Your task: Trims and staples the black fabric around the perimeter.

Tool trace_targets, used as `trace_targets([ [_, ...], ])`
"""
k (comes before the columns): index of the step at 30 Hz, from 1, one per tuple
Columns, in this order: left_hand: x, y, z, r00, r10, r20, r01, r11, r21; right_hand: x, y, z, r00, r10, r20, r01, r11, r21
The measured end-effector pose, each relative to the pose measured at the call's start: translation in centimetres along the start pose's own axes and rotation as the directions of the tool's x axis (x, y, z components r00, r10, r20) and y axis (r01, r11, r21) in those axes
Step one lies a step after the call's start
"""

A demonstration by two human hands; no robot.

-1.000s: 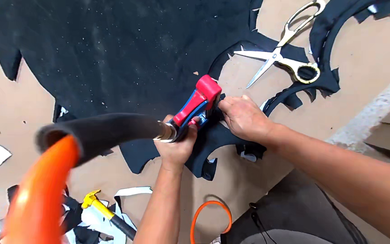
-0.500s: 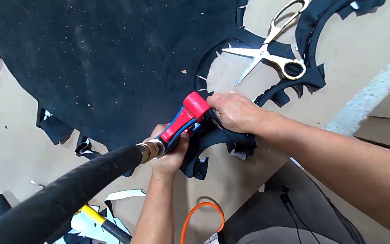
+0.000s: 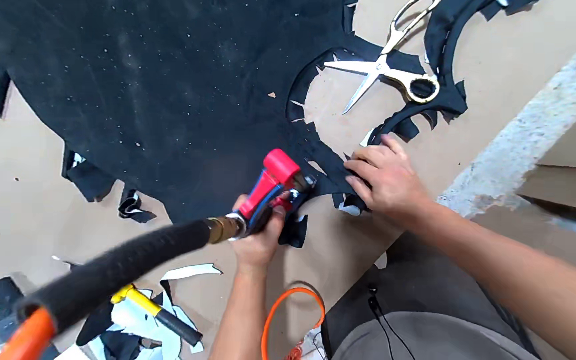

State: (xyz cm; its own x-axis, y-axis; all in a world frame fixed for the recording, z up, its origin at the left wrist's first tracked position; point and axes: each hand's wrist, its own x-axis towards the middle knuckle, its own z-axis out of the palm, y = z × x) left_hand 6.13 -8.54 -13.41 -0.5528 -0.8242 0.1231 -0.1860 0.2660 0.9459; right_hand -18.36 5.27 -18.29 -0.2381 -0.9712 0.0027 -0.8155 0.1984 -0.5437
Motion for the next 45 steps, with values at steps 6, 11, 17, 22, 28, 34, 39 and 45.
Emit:
trace_targets([
  [6, -0.7, 1.2, 3.0, 0.995, -0.038, 0.09, 0.037, 0.999, 0.012, -2.9, 1.9, 2.8, 0.988, -0.066, -0.139, 0.076, 0.994, 0.073],
  [11, 0.7, 3.1, 4.6, 0.997, -0.039, 0.068, 0.03, 0.991, 0.128, -2.8, 1.7, 2.2, 0.992, -0.062, -0.109, 0.073, 0.991, 0.108],
  [17, 1.5, 4.8, 6.1, 0.997, -0.015, 0.075, -0.018, 0.906, 0.423, -2.8, 1.7, 2.5, 0.987, -0.071, -0.141, 0.093, 0.983, 0.16],
  [22, -1.1, 3.4, 6.9, 0.998, 0.037, -0.052, -0.028, 0.986, 0.167, -2.6, 2.0, 2.5, 0.986, -0.076, -0.148, 0.097, 0.985, 0.143],
  [28, -1.2, 3.3, 7.5, 0.994, 0.075, -0.073, -0.058, 0.976, 0.209, -2.7, 2.2, 2.6, 0.984, -0.088, -0.155, 0.112, 0.982, 0.154],
  [34, -1.0, 2.8, 4.9, 1.0, -0.03, 0.0, 0.03, 0.992, 0.122, -3.0, 1.6, 2.6, 0.983, -0.079, -0.166, 0.101, 0.986, 0.133],
  [39, -0.6, 1.3, 3.2, 0.998, -0.011, -0.061, 0.004, 0.993, -0.117, -3.3, 1.2, 3.1, 0.985, -0.076, -0.155, 0.096, 0.987, 0.126],
  [45, 0.0, 1.5, 4.1, 1.0, 0.012, 0.016, -0.012, 1.0, 0.009, -2.9, 1.7, 2.6, 0.99, -0.07, -0.125, 0.086, 0.988, 0.126],
])
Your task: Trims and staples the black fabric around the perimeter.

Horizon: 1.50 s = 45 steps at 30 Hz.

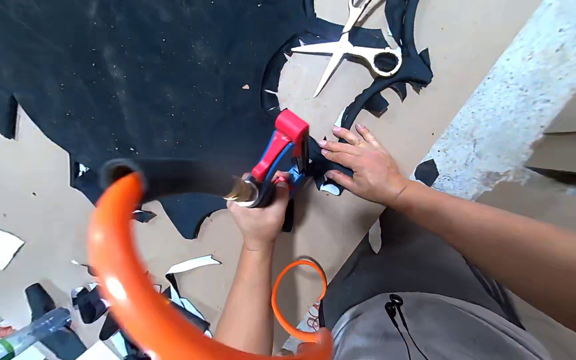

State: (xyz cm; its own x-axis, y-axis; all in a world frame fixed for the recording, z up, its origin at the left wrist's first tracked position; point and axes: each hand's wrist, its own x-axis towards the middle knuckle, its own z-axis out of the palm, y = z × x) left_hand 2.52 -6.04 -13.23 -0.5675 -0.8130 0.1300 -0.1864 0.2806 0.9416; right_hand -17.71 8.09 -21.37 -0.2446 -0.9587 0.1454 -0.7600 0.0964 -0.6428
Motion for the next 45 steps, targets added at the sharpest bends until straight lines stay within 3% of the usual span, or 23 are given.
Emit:
trace_targets([
  [4, -0.7, 0.4, 1.1, 0.996, 0.033, -0.086, -0.019, 0.988, 0.154, 0.2, 0.0, 0.1, 1.0, -0.004, -0.018, 0.004, 1.0, 0.001],
  [13, -0.1, -0.6, 1.7, 0.995, 0.071, -0.073, -0.07, 0.997, 0.018, 0.5, 0.6, -0.1, 1.0, -0.013, -0.024, 0.013, 1.0, 0.014],
  [17, 0.0, 0.7, -0.5, 0.999, 0.018, -0.051, -0.018, 1.0, 0.003, 0.2, 0.1, -0.3, 1.0, -0.005, -0.005, 0.005, 1.0, 0.024],
  [20, -3.5, 2.8, -5.7, 0.993, 0.005, -0.115, 0.023, 0.971, 0.238, 0.0, 0.0, -1.7, 0.999, 0.051, -0.01, -0.049, 0.987, 0.151],
  [23, -10.1, 3.3, -11.8, 0.993, 0.049, -0.109, 0.005, 0.895, 0.447, 1.5, 0.8, -5.6, 0.992, 0.124, 0.001, -0.123, 0.984, 0.127],
  [25, -14.6, 1.8, -14.5, 0.993, 0.097, -0.062, -0.048, 0.835, 0.548, 4.7, 2.2, -8.7, 0.99, 0.126, 0.057, -0.123, 0.991, -0.056],
  [27, -18.3, -0.4, -15.6, 0.996, 0.072, -0.06, -0.008, 0.704, 0.711, 9.1, 4.0, -11.0, 0.987, 0.117, 0.112, -0.085, 0.962, -0.261],
  [29, -20.2, -2.3, -16.3, 0.998, -0.038, -0.044, 0.058, 0.552, 0.832, 13.5, 6.0, -12.3, 0.975, 0.134, 0.176, -0.052, 0.912, -0.406],
  [31, -20.0, -2.4, -16.3, 0.963, -0.258, -0.083, 0.188, 0.414, 0.891, 16.7, 7.8, -13.1, 0.939, 0.168, 0.299, 0.002, 0.87, -0.494],
  [33, -19.6, -1.4, -15.4, 0.872, -0.436, -0.222, 0.367, 0.282, 0.887, 18.9, 8.1, -14.0, 0.883, 0.162, 0.44, 0.07, 0.882, -0.466],
  [34, -19.6, -0.3, -14.5, 0.844, -0.443, -0.302, 0.447, 0.269, 0.853, 19.4, 7.9, -14.7, 0.863, 0.141, 0.485, 0.099, 0.894, -0.437],
  [38, -16.3, 5.7, -6.4, 0.677, -0.489, -0.55, 0.732, 0.377, 0.567, 18.9, 8.5, -17.4, 0.805, 0.167, 0.569, 0.133, 0.884, -0.448],
  [41, -13.4, 7.4, 2.8, 0.604, -0.624, -0.496, 0.797, 0.491, 0.353, 18.4, 8.6, -17.8, 0.729, 0.225, 0.646, 0.218, 0.819, -0.531],
  [43, -11.3, 6.9, 8.2, 0.611, -0.65, -0.452, 0.786, 0.564, 0.252, 19.3, 8.5, -17.8, 0.724, 0.199, 0.661, 0.28, 0.79, -0.545],
  [45, -9.2, 6.8, 11.8, 0.554, -0.733, -0.394, 0.821, 0.561, 0.111, 21.4, 8.2, -18.4, 0.677, 0.138, 0.723, 0.367, 0.788, -0.494],
])
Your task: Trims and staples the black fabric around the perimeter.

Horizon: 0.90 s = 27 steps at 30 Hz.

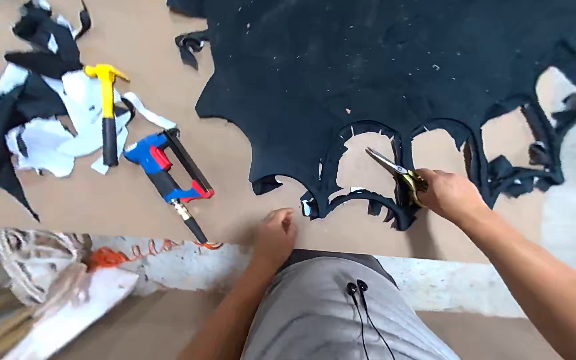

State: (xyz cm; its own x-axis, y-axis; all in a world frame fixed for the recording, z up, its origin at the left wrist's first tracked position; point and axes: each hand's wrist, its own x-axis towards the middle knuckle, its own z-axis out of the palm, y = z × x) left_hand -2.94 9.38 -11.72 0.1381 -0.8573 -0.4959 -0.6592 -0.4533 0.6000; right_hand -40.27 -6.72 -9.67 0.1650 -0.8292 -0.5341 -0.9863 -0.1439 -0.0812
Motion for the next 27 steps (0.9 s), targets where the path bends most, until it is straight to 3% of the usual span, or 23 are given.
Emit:
trace_targets([
  [2, 0.4, 1.7, 1.7, 0.984, -0.147, 0.105, 0.159, 0.98, -0.121, 1.3, 0.1, -3.9, 0.981, -0.171, 0.096, 0.175, 0.984, -0.033],
  [5, 1.1, 2.9, 3.4, 0.974, -0.219, 0.053, 0.225, 0.948, -0.227, 4.3, -2.7, -10.2, 0.854, -0.381, 0.355, 0.445, 0.888, -0.116],
  [10, 4.6, 4.3, 4.5, 0.965, -0.249, -0.087, 0.229, 0.955, -0.188, 12.3, -11.9, -15.6, 0.659, -0.375, 0.651, 0.704, 0.611, -0.361],
  [14, 6.3, 5.1, 4.3, 0.931, -0.365, -0.022, 0.356, 0.918, -0.176, 18.5, -18.3, -16.4, 0.475, -0.401, 0.783, 0.872, 0.334, -0.357],
  [16, 6.7, 5.2, 4.2, 0.902, -0.431, -0.001, 0.42, 0.88, -0.22, 20.9, -21.5, -16.1, 0.362, -0.411, 0.837, 0.929, 0.233, -0.288],
  [18, 6.3, 5.7, 4.9, 0.869, -0.495, 0.017, 0.478, 0.828, -0.293, 21.8, -24.0, -15.3, 0.261, -0.383, 0.886, 0.959, 0.203, -0.195],
  [20, 6.2, 6.4, 5.6, 0.838, -0.545, -0.022, 0.505, 0.791, -0.346, 23.0, -25.8, -14.4, 0.191, -0.354, 0.916, 0.979, 0.132, -0.153],
  [24, 6.8, 6.9, 6.1, 0.804, -0.589, -0.082, 0.525, 0.768, -0.366, 25.7, -28.4, -12.5, 0.119, -0.277, 0.953, 0.993, 0.021, -0.118],
  [27, 6.9, 6.4, 5.7, 0.803, -0.595, -0.038, 0.541, 0.755, -0.37, 25.6, -29.4, -13.2, 0.114, -0.237, 0.965, 0.987, 0.139, -0.083],
])
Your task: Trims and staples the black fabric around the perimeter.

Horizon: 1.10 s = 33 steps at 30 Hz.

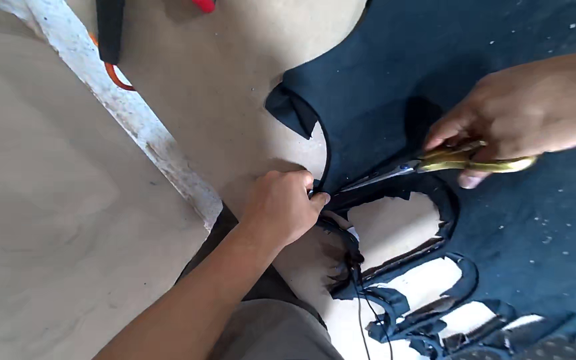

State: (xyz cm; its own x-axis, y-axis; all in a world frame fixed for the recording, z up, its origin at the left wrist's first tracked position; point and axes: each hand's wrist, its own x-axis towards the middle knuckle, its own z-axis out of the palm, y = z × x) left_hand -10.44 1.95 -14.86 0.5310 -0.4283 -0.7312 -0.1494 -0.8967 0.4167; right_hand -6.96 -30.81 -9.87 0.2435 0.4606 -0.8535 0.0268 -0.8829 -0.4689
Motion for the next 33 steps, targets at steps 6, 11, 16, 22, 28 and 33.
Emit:
trace_targets([
  [6, 1.2, -0.7, -1.3, 0.992, -0.014, 0.125, 0.018, 0.999, -0.027, 0.2, 3.5, 1.5, 0.99, -0.126, -0.056, 0.13, 0.989, 0.066],
  [11, 2.0, -1.0, -1.8, 0.981, 0.026, 0.191, -0.021, 0.999, -0.028, 1.6, 2.1, 1.2, 0.995, -0.097, 0.015, 0.093, 0.981, 0.169],
  [16, 2.1, -1.3, -1.8, 0.986, 0.097, 0.136, -0.096, 0.995, -0.01, 1.5, 3.1, 0.7, 0.993, -0.109, 0.05, 0.101, 0.985, 0.137],
  [22, 2.0, -1.5, -1.5, 0.985, 0.112, 0.132, -0.111, 0.994, -0.017, 2.6, 0.5, 1.4, 0.995, -0.103, -0.012, 0.103, 0.994, 0.027],
  [28, 1.8, -1.6, -1.6, 0.978, 0.166, 0.123, -0.168, 0.986, 0.008, 2.6, 0.1, 1.8, 0.989, -0.15, -0.006, 0.15, 0.988, 0.022],
  [33, 1.7, -1.6, -1.6, 0.978, 0.171, 0.12, -0.174, 0.985, 0.018, 2.9, 0.3, 0.9, 0.992, -0.115, -0.056, 0.111, 0.991, -0.071],
])
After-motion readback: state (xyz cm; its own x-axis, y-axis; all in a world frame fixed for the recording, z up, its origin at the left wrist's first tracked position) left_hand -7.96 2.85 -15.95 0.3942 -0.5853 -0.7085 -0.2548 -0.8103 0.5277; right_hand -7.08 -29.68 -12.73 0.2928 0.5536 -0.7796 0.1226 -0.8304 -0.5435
